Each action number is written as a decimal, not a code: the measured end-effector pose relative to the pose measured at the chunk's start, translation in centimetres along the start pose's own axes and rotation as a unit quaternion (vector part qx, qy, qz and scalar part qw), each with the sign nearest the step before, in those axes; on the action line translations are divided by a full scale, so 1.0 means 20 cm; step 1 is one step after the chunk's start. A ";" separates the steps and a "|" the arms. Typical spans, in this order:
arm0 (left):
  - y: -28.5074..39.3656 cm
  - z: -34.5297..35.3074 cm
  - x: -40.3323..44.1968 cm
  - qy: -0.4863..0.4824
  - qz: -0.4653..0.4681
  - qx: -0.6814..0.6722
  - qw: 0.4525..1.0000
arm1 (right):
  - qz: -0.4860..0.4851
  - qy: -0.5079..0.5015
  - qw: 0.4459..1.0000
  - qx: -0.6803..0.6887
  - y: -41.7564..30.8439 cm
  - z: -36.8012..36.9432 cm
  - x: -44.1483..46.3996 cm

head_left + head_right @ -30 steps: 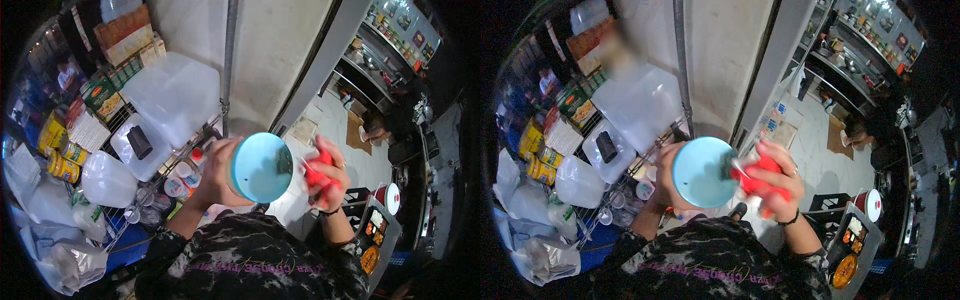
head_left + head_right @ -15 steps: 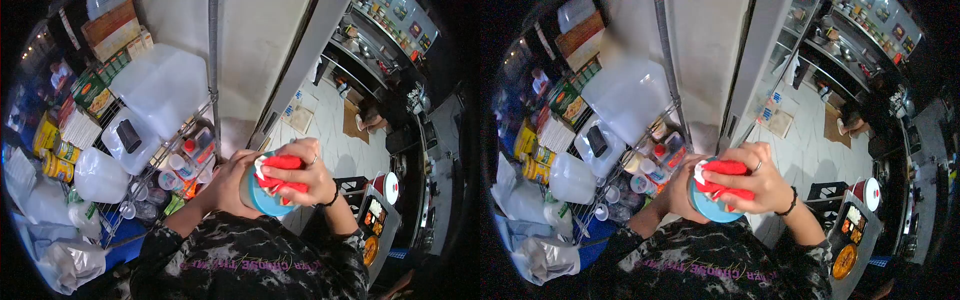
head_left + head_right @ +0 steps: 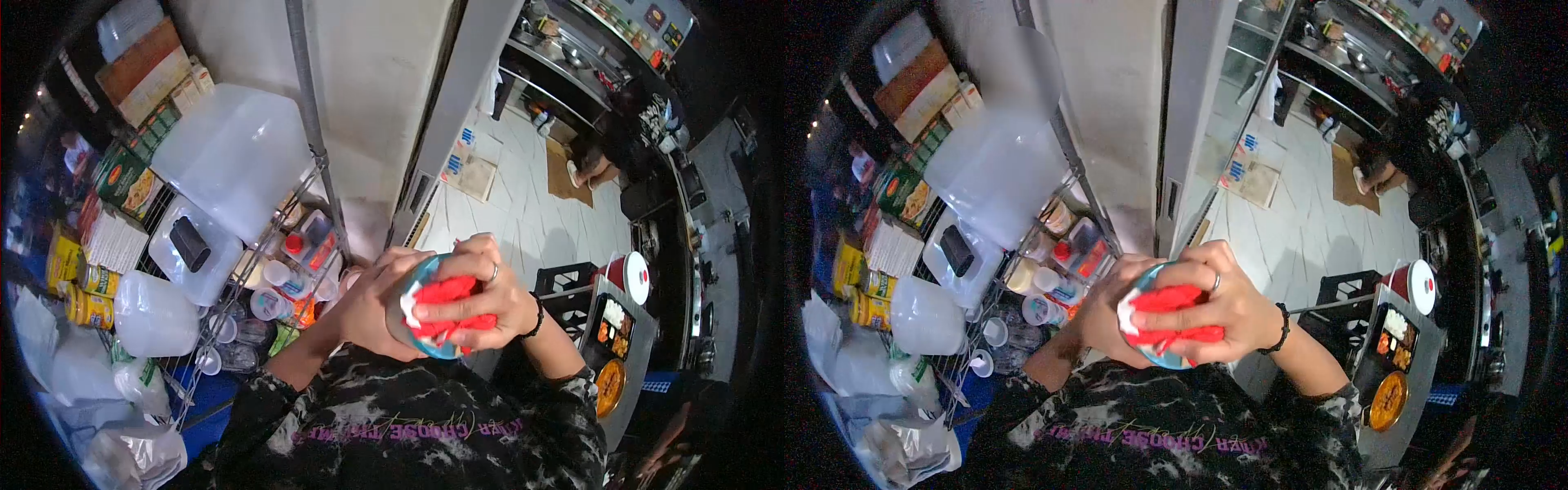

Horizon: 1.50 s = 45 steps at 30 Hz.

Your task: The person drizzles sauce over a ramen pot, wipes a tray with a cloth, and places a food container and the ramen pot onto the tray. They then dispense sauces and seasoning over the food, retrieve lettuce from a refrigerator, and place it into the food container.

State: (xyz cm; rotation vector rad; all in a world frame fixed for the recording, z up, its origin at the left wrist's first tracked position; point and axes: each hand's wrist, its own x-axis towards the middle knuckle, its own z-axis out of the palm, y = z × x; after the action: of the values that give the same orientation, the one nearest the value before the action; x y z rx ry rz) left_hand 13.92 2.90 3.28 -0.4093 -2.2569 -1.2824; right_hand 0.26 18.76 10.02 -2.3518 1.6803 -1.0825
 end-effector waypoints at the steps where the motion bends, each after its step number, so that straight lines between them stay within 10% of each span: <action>1: 0.02 -0.01 0.01 0.000 0.001 -0.022 1.000 | 0.005 0.001 1.000 -0.001 0.00 0.00 -0.02; 12: -0.01 0.07 0.03 -0.058 -0.004 -0.120 0.991 | 0.061 -0.030 0.997 0.028 -0.13 -0.05 -0.10; 28: 0.14 0.57 0.23 0.001 0.022 -0.032 0.999 | 0.386 0.262 0.875 -0.128 -0.22 -0.14 -0.59; 36: 0.38 1.09 0.31 -0.116 -0.102 -0.266 0.951 | 0.127 0.252 0.958 0.048 -0.43 -0.33 -1.26; 43: 0.52 1.37 0.23 -0.145 -0.281 -0.499 0.807 | 0.026 0.427 0.788 0.443 -0.34 -0.28 -1.63; 45: 0.55 1.42 0.21 -0.134 -0.309 -0.530 0.778 | 0.048 0.411 0.821 0.394 -0.39 -0.30 -1.66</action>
State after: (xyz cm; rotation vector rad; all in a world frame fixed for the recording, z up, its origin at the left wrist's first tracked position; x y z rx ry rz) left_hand 7.88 32.99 1.40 -0.2028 -1.6471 -2.9921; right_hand -2.18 52.05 1.02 -1.3016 1.0425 -2.3832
